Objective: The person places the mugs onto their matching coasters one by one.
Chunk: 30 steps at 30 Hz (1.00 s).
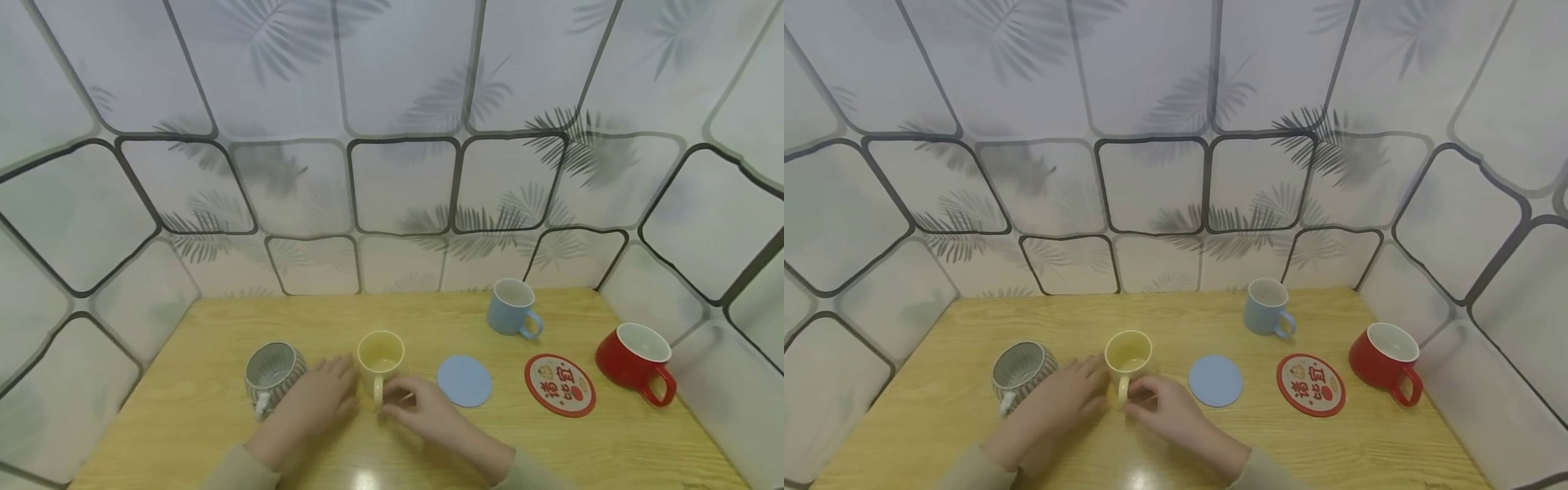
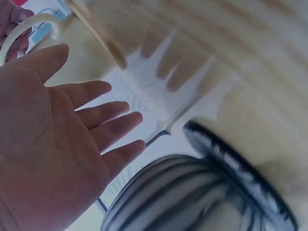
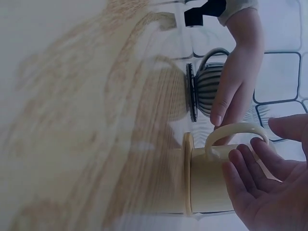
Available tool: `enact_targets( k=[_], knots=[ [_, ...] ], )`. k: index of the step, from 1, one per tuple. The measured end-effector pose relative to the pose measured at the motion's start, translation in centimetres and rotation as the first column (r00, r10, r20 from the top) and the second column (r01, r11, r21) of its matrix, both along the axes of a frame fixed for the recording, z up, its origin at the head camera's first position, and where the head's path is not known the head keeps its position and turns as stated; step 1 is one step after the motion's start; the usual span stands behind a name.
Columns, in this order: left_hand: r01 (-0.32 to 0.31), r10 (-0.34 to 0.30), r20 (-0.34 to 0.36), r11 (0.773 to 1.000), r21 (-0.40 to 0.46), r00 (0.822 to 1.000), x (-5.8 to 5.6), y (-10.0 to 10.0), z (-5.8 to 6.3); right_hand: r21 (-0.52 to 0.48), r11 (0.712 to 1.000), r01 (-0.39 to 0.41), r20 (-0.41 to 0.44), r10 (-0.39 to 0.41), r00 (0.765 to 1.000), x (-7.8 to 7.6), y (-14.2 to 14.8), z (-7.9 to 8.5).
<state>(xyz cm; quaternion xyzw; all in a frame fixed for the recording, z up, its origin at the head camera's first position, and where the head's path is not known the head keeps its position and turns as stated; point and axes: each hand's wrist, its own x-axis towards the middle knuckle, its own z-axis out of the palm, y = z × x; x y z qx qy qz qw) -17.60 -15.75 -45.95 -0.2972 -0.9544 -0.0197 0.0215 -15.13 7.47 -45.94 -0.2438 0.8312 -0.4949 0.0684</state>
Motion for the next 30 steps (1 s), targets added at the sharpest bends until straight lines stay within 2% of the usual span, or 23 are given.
enact_targets(
  k=[7,11,16,21,30],
  knots=[
    [0.001,-0.004,-0.055,0.999,-0.047,0.998,0.0,-0.7,1.1,-0.051,0.999,-0.01,-0.035,0.008,0.999,-0.1,0.6,0.8],
    [-0.019,0.016,-0.059,0.998,-0.053,0.998,0.3,-0.9,2.0,-0.078,0.997,-0.009,-0.039,0.006,0.999,-0.3,1.1,1.1],
    [-0.036,0.032,-0.086,0.998,-0.051,0.996,0.6,-1.0,3.2,-0.07,0.997,0.005,-0.051,-0.009,0.999,-0.6,1.7,1.4],
    [-0.026,0.016,-0.13,0.996,-0.081,0.991,1.0,-1.1,4.2,-0.072,0.997,0.017,-0.058,-0.021,0.998,-0.8,2.1,1.8],
    [-0.001,-0.007,-0.177,0.999,-0.045,0.984,2.0,-0.6,6.2,-0.074,0.993,0.087,-0.043,-0.091,0.995,-1.0,3.3,3.0]
  ],
)
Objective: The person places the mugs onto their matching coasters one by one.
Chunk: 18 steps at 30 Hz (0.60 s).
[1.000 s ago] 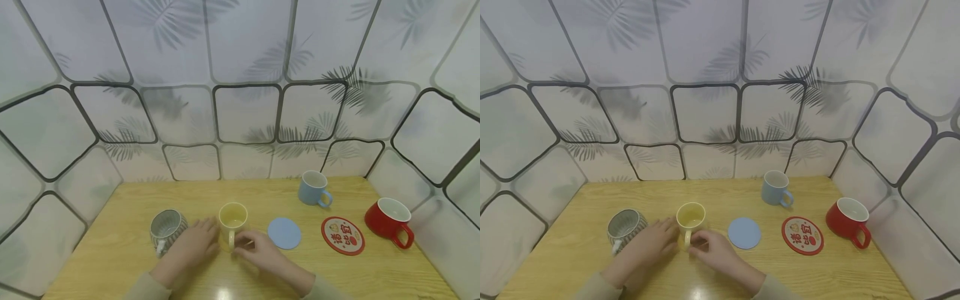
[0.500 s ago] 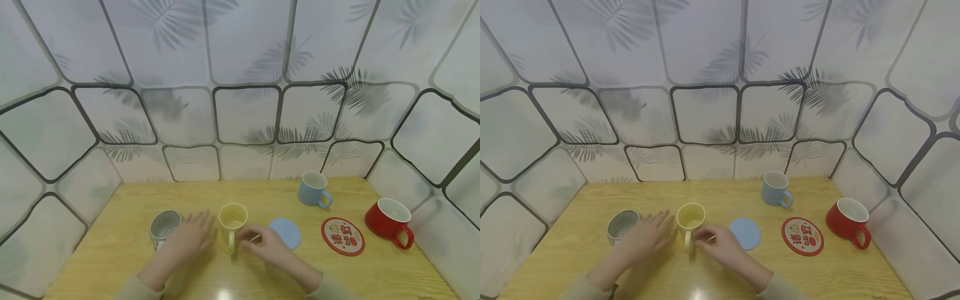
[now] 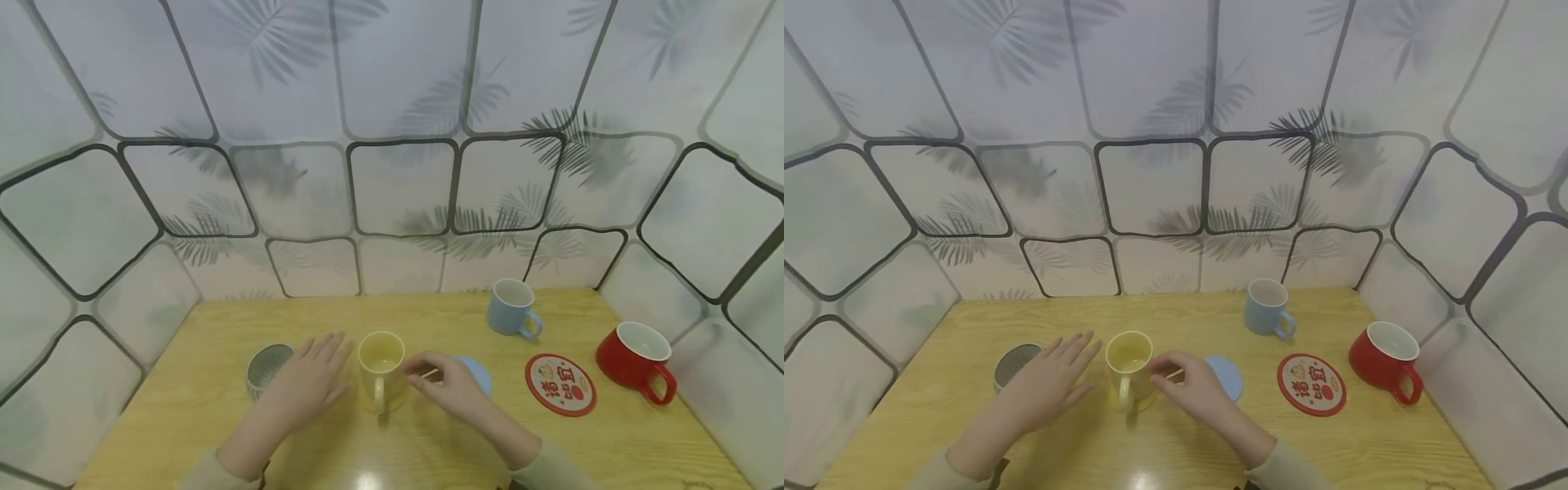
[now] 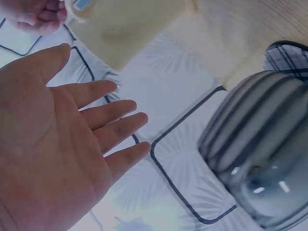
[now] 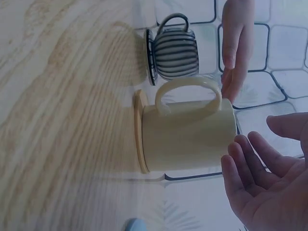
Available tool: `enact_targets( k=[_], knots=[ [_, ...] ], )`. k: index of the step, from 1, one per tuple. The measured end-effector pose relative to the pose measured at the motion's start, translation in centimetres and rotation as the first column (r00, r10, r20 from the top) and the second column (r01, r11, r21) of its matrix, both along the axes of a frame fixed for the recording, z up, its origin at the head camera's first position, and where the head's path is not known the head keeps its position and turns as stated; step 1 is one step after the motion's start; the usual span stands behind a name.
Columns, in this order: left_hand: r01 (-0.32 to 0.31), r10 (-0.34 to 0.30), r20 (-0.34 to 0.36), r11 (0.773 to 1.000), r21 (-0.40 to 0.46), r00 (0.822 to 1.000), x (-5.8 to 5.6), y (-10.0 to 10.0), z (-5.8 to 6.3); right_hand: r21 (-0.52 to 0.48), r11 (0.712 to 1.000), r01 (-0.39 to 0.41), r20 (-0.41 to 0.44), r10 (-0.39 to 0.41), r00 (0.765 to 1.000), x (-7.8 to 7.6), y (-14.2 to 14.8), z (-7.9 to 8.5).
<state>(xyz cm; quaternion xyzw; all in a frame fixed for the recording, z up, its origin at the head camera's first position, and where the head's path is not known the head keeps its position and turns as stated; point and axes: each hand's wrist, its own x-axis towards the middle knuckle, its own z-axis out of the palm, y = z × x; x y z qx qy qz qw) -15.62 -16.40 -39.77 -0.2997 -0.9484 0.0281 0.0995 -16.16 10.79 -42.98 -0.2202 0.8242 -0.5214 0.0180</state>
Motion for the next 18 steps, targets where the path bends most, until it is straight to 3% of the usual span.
enact_targets(
  k=[6,13,18],
  knots=[
    [0.007,-0.007,-0.015,1.0,-0.01,1.0,0.1,0.5,0.3,0.022,0.998,0.066,0.013,-0.066,0.998,-0.3,1.0,0.4],
    [0.052,-0.051,-0.064,0.999,0.006,0.997,0.0,1.3,0.3,0.001,0.995,0.099,-0.038,-0.099,0.994,-1.2,2.5,0.3],
    [0.061,-0.061,-0.059,0.998,-0.007,0.996,0.1,1.9,0.1,-0.015,0.987,0.162,-0.035,-0.163,0.986,-1.8,3.7,0.4]
  ],
)
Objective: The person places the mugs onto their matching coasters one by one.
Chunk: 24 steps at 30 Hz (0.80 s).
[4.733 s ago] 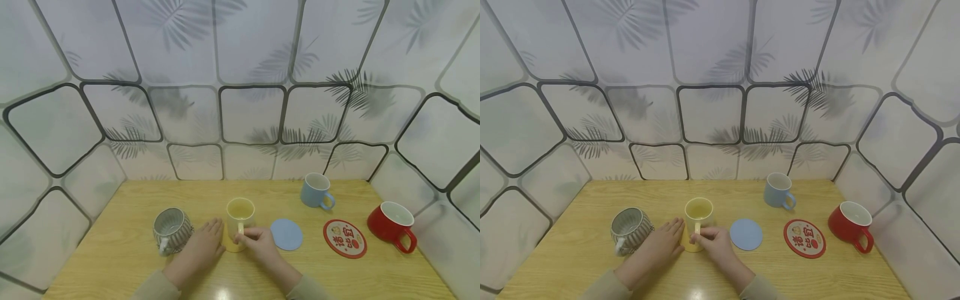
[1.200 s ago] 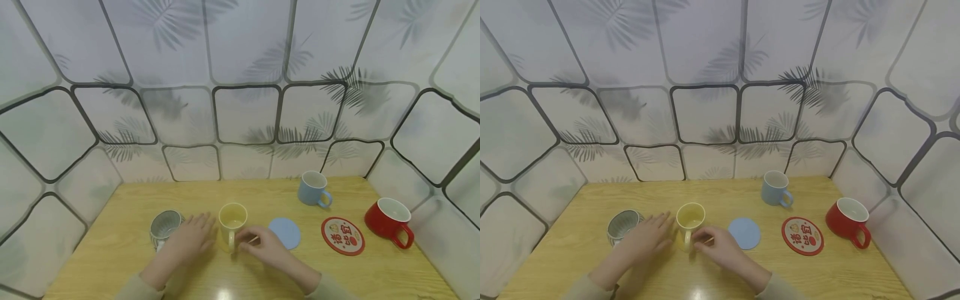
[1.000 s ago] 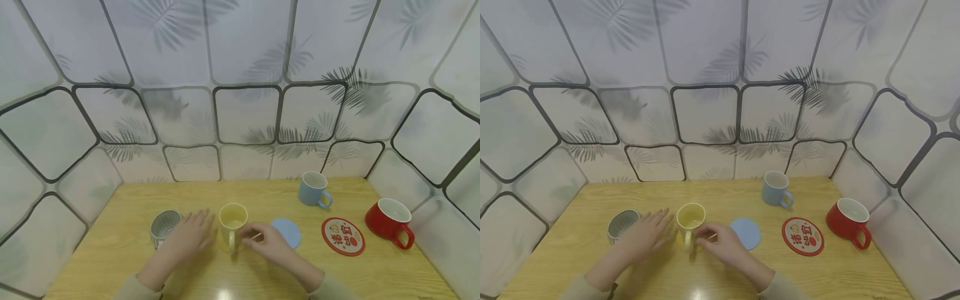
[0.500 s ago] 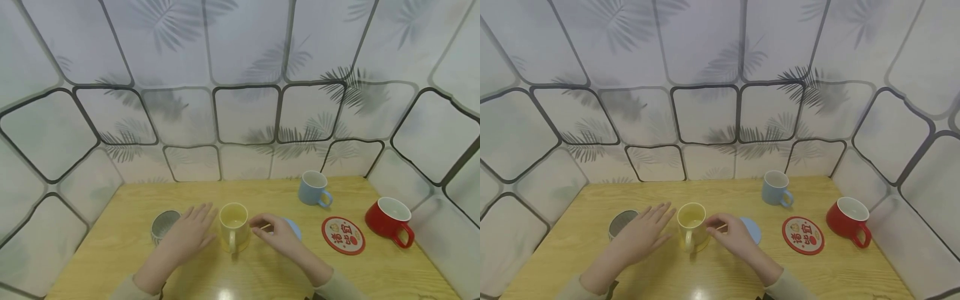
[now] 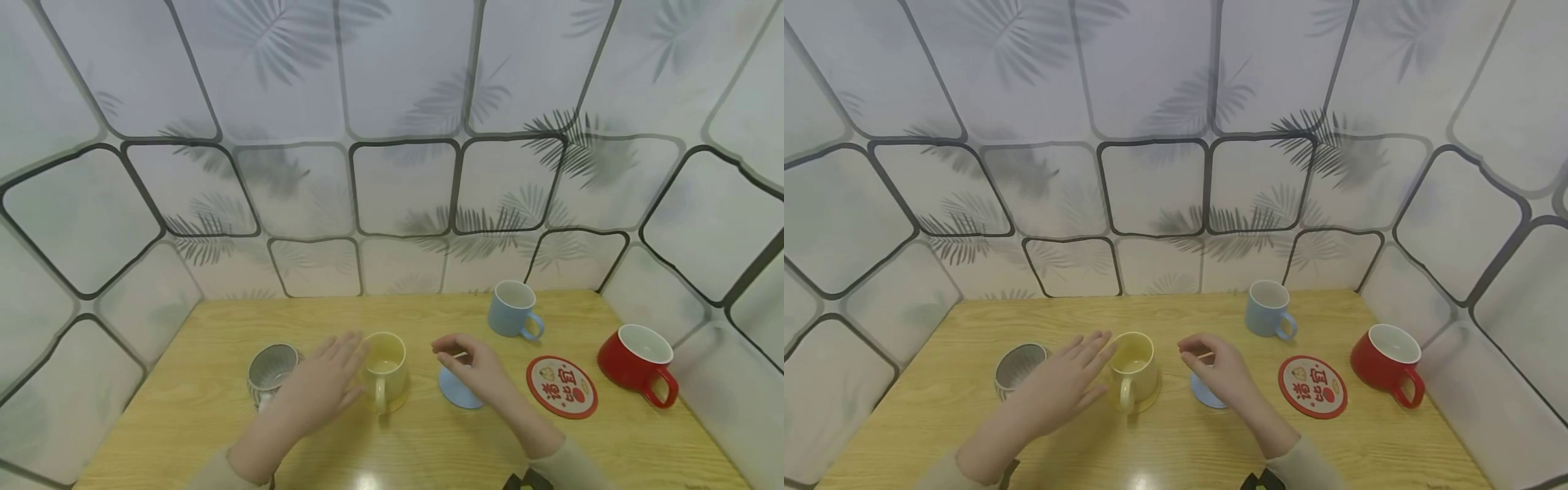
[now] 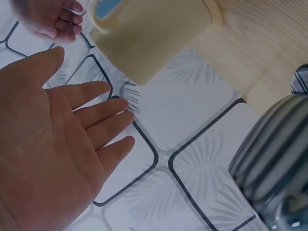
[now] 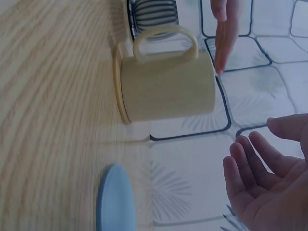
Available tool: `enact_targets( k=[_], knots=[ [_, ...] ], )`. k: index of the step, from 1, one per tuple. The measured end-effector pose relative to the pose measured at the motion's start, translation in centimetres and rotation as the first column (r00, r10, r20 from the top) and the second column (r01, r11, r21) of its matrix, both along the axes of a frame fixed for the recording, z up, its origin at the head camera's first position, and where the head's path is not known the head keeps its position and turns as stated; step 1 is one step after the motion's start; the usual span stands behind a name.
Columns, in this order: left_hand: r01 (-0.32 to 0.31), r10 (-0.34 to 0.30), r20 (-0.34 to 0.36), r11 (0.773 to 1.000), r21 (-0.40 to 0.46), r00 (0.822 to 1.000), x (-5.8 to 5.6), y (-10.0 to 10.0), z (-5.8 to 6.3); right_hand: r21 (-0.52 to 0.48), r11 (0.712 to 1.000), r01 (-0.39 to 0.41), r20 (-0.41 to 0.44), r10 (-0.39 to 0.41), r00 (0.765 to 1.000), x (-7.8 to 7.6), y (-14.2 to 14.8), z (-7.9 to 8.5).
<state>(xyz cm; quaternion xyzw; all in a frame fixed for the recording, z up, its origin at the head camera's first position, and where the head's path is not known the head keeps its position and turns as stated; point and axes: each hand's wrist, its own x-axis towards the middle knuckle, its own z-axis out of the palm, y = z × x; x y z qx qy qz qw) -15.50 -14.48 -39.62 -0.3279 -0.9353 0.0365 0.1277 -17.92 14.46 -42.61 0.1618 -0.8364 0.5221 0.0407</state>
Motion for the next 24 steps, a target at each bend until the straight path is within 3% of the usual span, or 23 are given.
enact_targets(
  k=[11,19,24],
  knots=[
    [0.071,-0.071,-0.015,0.997,0.021,0.997,0.2,1.7,0.1,-0.051,0.997,0.054,0.023,-0.053,0.998,-0.6,2.4,0.7],
    [0.148,-0.147,-0.042,0.989,0.026,0.988,0.4,3.1,0.1,-0.012,0.993,0.119,0.02,-0.118,0.993,-1.0,4.2,0.5],
    [0.149,-0.149,-0.046,0.989,0.003,0.988,0.4,3.9,0.0,-0.006,0.987,0.158,0.01,-0.158,0.987,-1.4,5.4,0.2]
  ],
)
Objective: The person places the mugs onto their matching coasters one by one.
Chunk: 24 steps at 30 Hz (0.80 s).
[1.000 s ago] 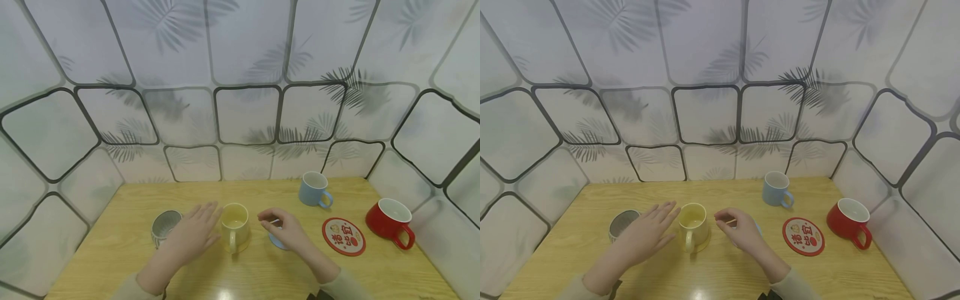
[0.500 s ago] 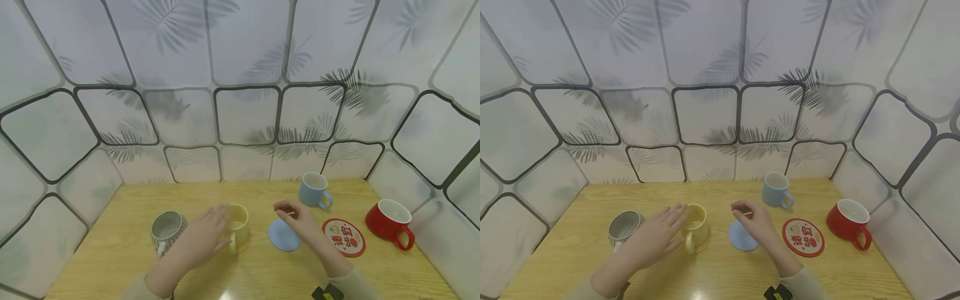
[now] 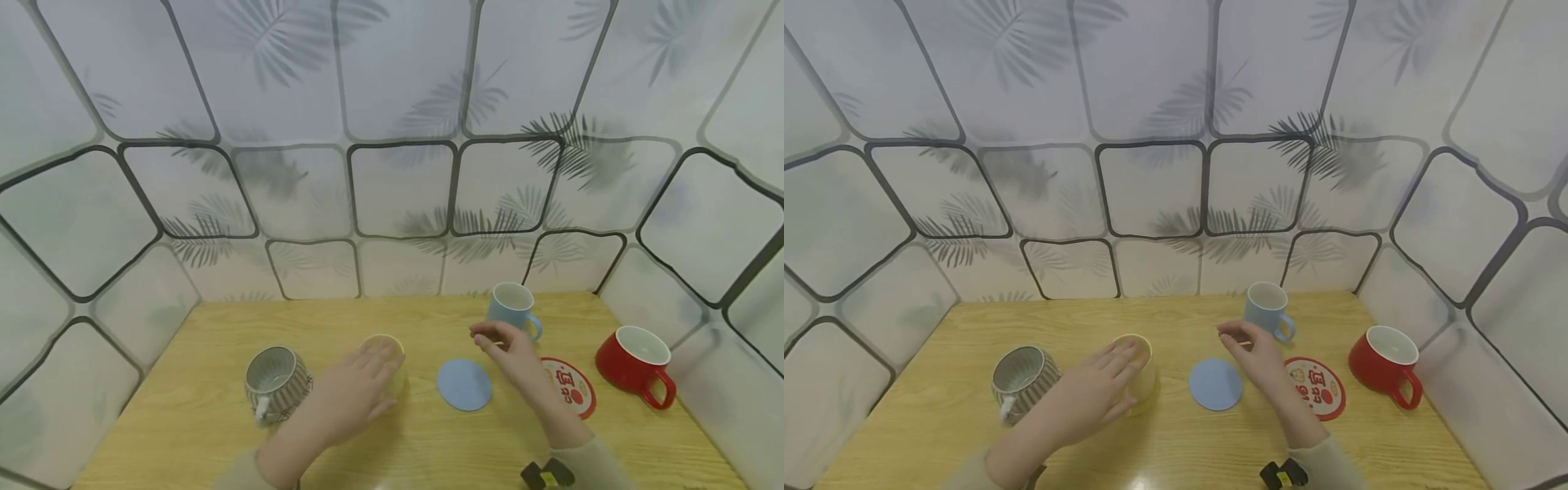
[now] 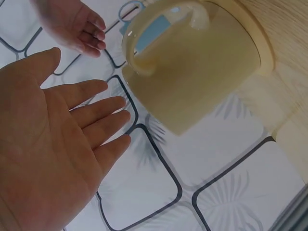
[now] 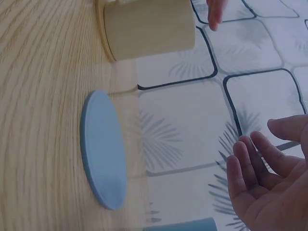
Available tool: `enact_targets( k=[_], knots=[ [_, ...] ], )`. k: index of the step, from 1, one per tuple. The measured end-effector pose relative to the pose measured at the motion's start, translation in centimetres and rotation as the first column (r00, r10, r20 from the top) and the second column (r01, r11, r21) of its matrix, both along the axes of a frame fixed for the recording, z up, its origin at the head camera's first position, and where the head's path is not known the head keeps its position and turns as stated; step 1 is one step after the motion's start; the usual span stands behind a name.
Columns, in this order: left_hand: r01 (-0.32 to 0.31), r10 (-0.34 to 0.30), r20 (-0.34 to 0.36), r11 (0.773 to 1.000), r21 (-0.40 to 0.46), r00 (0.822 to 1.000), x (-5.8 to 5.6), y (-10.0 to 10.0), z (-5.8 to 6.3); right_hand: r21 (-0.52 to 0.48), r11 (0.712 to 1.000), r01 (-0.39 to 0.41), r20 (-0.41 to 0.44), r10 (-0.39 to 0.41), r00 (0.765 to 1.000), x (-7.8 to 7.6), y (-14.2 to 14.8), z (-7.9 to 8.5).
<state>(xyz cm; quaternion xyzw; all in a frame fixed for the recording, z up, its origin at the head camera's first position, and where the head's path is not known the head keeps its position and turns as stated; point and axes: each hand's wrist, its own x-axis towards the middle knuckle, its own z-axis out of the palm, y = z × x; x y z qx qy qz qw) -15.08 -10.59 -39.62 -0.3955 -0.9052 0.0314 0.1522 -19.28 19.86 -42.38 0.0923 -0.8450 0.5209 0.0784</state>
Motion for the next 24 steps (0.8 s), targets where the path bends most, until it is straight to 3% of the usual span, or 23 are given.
enact_targets(
  k=[9,15,24],
  knots=[
    [0.036,-0.035,0.015,0.998,-0.051,0.999,0.4,1.1,-0.5,-0.014,0.999,0.04,-0.016,-0.04,0.999,-0.1,1.5,0.0],
    [0.055,-0.053,0.035,0.996,-0.074,0.998,0.6,1.8,-0.9,-0.051,0.996,0.067,0.027,-0.066,0.997,0.0,2.4,0.0],
    [0.076,-0.073,0.025,0.991,-0.113,0.997,0.7,2.9,-1.3,0.051,0.99,0.132,0.024,-0.133,0.991,-0.1,4.1,0.3]
  ],
)
